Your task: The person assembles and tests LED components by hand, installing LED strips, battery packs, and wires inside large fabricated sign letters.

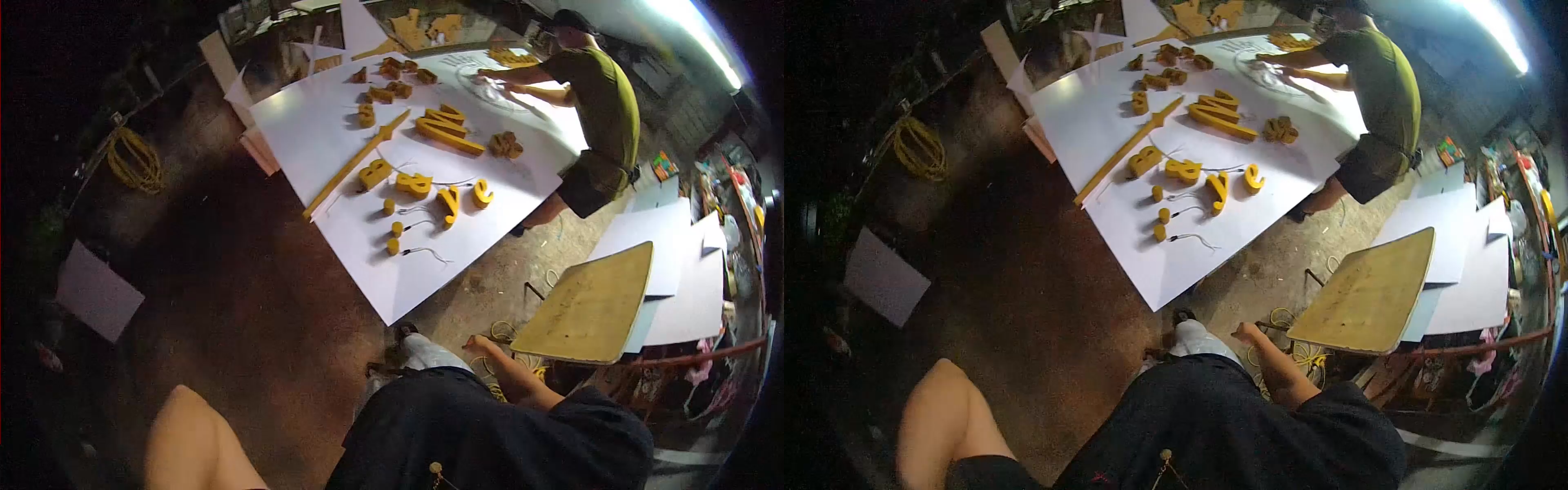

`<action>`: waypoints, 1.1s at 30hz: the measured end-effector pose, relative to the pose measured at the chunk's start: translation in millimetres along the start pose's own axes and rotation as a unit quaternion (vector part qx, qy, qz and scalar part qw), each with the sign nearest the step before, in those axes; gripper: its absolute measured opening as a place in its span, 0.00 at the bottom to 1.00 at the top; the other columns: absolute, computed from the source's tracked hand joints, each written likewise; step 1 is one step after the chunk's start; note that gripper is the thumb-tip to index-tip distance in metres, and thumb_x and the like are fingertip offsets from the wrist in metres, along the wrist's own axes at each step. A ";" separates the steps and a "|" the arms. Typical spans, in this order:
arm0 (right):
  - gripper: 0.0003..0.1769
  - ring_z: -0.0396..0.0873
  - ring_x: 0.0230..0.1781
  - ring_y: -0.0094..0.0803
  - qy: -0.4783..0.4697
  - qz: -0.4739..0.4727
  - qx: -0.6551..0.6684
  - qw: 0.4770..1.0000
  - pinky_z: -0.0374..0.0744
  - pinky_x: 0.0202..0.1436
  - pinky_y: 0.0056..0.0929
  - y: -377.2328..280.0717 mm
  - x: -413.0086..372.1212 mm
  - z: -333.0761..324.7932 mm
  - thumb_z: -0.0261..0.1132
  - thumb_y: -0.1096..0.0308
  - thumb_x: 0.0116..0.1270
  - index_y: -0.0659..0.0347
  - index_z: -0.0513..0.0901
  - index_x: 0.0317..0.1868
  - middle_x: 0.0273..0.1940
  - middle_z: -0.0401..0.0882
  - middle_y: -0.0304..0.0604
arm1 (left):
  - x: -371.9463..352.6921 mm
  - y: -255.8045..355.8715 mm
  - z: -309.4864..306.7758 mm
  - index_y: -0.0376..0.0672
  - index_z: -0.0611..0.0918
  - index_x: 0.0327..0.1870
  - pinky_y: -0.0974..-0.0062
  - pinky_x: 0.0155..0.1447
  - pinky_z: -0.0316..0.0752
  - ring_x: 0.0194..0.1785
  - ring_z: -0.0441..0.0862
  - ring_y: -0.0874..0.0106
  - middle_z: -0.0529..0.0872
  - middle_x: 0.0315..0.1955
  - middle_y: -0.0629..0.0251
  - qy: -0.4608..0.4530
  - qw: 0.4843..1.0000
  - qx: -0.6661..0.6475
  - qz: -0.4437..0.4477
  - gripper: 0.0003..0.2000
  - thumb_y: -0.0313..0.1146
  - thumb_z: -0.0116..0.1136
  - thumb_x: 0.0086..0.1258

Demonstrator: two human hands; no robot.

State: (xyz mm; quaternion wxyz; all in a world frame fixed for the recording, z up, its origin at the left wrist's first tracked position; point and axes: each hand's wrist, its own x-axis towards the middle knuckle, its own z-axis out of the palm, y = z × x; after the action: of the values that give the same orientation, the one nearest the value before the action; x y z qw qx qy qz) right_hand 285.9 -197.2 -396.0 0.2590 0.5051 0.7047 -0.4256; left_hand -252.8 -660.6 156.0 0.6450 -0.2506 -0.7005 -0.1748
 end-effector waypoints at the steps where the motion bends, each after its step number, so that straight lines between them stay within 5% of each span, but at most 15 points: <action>1: 0.24 0.79 0.25 0.40 0.006 0.003 0.008 1.000 0.76 0.32 0.40 -16.4 -25.8 -3.5 0.63 0.47 0.56 0.64 0.79 0.23 0.21 0.76 0.50 | 11.0 33.1 9.7 0.36 0.72 0.57 0.59 0.66 0.64 0.58 0.73 0.59 0.75 0.54 0.49 0.008 1.000 -0.010 -0.003 0.19 0.39 0.39 0.74; 5: 0.23 0.80 0.27 0.45 0.050 -0.091 0.051 0.993 0.75 0.33 0.42 -16.6 -37.1 10.9 0.62 0.48 0.56 0.65 0.80 0.24 0.24 0.80 0.52 | 67.1 215.8 33.2 0.36 0.72 0.56 0.59 0.66 0.64 0.58 0.73 0.59 0.75 0.53 0.49 0.040 0.998 -0.047 -0.007 0.19 0.40 0.39 0.74; 8: 0.27 0.81 0.39 0.49 -0.039 -0.088 0.016 0.995 0.77 0.41 0.42 -12.5 -19.0 22.1 0.57 0.44 0.58 0.63 0.85 0.34 0.37 0.82 0.56 | 69.6 204.5 58.5 0.36 0.72 0.56 0.59 0.66 0.64 0.57 0.74 0.59 0.75 0.53 0.49 0.061 0.995 -0.073 -0.001 0.19 0.40 0.39 0.74; 9: 0.27 0.81 0.39 0.49 -0.036 -0.088 0.026 0.995 0.77 0.41 0.42 -17.4 -19.1 17.1 0.57 0.44 0.58 0.63 0.85 0.34 0.37 0.82 0.56 | 55.8 236.1 80.3 0.36 0.69 0.58 0.60 0.67 0.61 0.61 0.70 0.60 0.72 0.55 0.49 -0.080 0.973 -0.173 -0.133 0.18 0.38 0.42 0.72; 11: 0.21 0.80 0.27 0.41 0.013 -0.029 0.079 0.996 0.76 0.33 0.38 -28.1 -34.9 -1.5 0.63 0.49 0.52 0.60 0.85 0.32 0.28 0.83 0.49 | -31.0 286.9 132.6 0.38 0.59 0.66 0.61 0.67 0.59 0.63 0.65 0.60 0.67 0.59 0.52 -0.272 0.839 -0.423 -0.209 0.24 0.35 0.47 0.71; 14: 0.22 0.80 0.29 0.45 0.057 -0.030 -0.014 0.998 0.77 0.36 0.40 -24.7 -17.1 -19.3 0.62 0.48 0.55 0.61 0.85 0.32 0.30 0.83 0.51 | -168.8 297.8 145.4 0.39 0.62 0.63 0.63 0.64 0.62 0.62 0.65 0.61 0.61 0.62 0.52 -0.646 0.636 -0.318 -0.277 0.23 0.33 0.51 0.68; 17: 0.22 0.81 0.35 0.48 0.061 -0.073 -0.041 0.995 0.77 0.41 0.41 -21.4 0.5 -45.4 0.62 0.48 0.56 0.61 0.85 0.35 0.34 0.83 0.52 | -343.9 269.0 127.0 0.40 0.66 0.58 0.57 0.63 0.64 0.63 0.63 0.49 0.56 0.64 0.48 -0.785 0.552 -0.212 -0.186 0.25 0.40 0.57 0.63; 19: 0.23 0.81 0.38 0.49 0.030 -0.083 -0.056 0.995 0.77 0.44 0.41 -26.3 4.1 -61.6 0.62 0.48 0.56 0.60 0.85 0.36 0.36 0.83 0.53 | -418.4 256.3 87.3 0.35 0.73 0.49 0.57 0.55 0.71 0.54 0.73 0.52 0.71 0.54 0.50 -0.837 0.498 -0.153 -0.167 0.20 0.39 0.58 0.61; 20: 0.23 0.80 0.41 0.49 0.042 -0.070 -0.032 0.996 0.77 0.45 0.41 -29.1 6.1 -66.7 0.62 0.48 0.56 0.60 0.84 0.37 0.38 0.83 0.55 | -457.9 246.0 81.9 0.32 0.75 0.45 0.59 0.44 0.74 0.41 0.78 0.55 0.76 0.46 0.53 -0.902 0.344 -0.173 -0.196 0.19 0.40 0.58 0.61; 21: 0.23 0.80 0.43 0.49 0.054 -0.059 -0.009 0.997 0.77 0.46 0.41 -31.4 9.0 -71.2 0.63 0.48 0.56 0.61 0.84 0.39 0.39 0.82 0.56 | -453.5 250.7 62.6 0.32 0.75 0.45 0.59 0.44 0.74 0.41 0.78 0.55 0.76 0.46 0.53 -0.901 0.344 -0.172 -0.198 0.19 0.40 0.58 0.61; 23: 0.23 0.80 0.43 0.50 0.039 -0.055 -0.009 0.998 0.77 0.46 0.41 -38.1 11.0 -81.6 0.63 0.48 0.56 0.61 0.84 0.39 0.40 0.82 0.57 | -438.4 265.3 10.3 0.36 0.73 0.53 0.63 0.38 0.73 0.36 0.77 0.63 0.78 0.44 0.54 -0.842 0.187 0.015 -0.505 0.21 0.43 0.50 0.67; 25: 0.23 0.79 0.43 0.51 0.025 -0.052 -0.012 0.998 0.77 0.46 0.41 -46.4 13.9 -92.7 0.63 0.48 0.56 0.61 0.84 0.39 0.40 0.81 0.59 | -565.8 237.5 4.2 0.37 0.71 0.55 0.63 0.40 0.73 0.37 0.78 0.64 0.78 0.45 0.55 -0.836 0.165 -0.036 -0.522 0.21 0.43 0.49 0.68; 29: 0.25 0.79 0.43 0.51 0.034 -0.100 -0.087 0.991 0.76 0.46 0.44 -22.3 65.0 -66.9 0.61 0.46 0.58 0.64 0.84 0.36 0.40 0.81 0.58 | -543.5 212.3 -26.7 0.42 0.67 0.63 0.65 0.46 0.73 0.43 0.79 0.65 0.76 0.48 0.59 -0.791 0.078 -0.230 -0.561 0.23 0.44 0.46 0.71; 31: 0.27 0.79 0.43 0.51 0.035 -0.148 -0.129 0.980 0.76 0.46 0.44 -29.0 70.8 -59.4 0.60 0.45 0.59 0.65 0.84 0.35 0.41 0.81 0.57 | -569.3 197.7 -49.4 0.43 0.67 0.63 0.65 0.46 0.73 0.44 0.80 0.66 0.76 0.49 0.59 -0.812 0.139 -0.171 -0.540 0.23 0.45 0.47 0.71; 33: 0.28 0.79 0.43 0.51 -0.035 -0.056 -0.209 0.976 0.76 0.46 0.45 -49.8 58.9 -74.2 0.56 0.44 0.62 0.66 0.84 0.33 0.41 0.81 0.56 | -451.2 259.0 23.1 0.44 0.67 0.63 0.65 0.46 0.73 0.45 0.80 0.67 0.77 0.49 0.60 -0.827 0.199 -0.115 -0.513 0.23 0.45 0.47 0.72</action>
State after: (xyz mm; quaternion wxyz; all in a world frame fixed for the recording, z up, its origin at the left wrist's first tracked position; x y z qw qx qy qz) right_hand 223.3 -110.7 -388.7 0.3593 0.3846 0.7956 -0.3000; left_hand -103.1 -493.4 -314.0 -0.5698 0.0904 -0.7810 -0.2391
